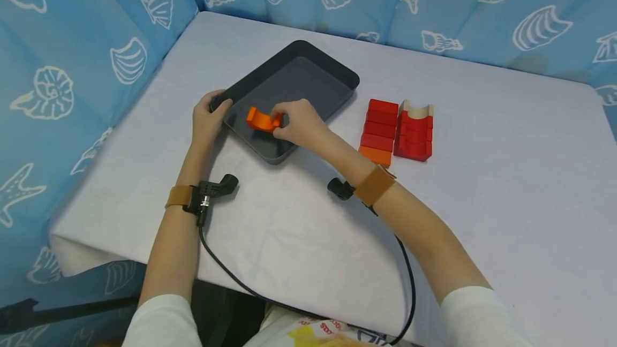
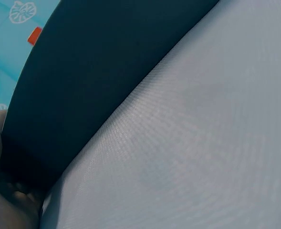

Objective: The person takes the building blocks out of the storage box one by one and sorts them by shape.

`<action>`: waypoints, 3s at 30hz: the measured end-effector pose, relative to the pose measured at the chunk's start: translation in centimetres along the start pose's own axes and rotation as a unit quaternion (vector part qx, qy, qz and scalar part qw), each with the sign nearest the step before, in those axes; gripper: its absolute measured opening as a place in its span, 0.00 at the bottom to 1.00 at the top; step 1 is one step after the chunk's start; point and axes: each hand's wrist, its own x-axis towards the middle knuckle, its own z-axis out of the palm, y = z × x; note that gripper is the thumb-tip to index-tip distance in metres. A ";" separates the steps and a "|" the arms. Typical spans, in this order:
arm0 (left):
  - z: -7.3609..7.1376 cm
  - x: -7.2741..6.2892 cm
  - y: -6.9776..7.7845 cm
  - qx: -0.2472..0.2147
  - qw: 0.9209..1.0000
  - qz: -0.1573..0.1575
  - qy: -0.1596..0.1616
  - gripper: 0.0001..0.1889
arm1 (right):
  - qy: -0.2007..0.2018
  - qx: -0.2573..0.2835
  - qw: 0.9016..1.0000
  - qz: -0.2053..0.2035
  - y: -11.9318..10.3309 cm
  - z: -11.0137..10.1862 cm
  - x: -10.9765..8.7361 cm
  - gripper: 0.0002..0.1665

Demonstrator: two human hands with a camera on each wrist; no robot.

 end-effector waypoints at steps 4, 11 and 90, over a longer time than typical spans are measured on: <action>0.0 0.0 0.0 -0.008 1.000 -0.006 0.000 0.20 | 0.001 0.010 1.000 -0.001 0.1 -0.6 -0.6 0.12; -0.2 -0.2 0.2 -0.016 1.000 0.000 -0.003 0.20 | 0.006 0.024 1.000 0.007 0.3 -1.7 -1.7 0.12; 0.0 -0.9 0.4 0.023 1.000 -0.011 0.010 0.21 | 0.090 0.062 0.991 0.071 10.7 -9.4 -17.0 0.16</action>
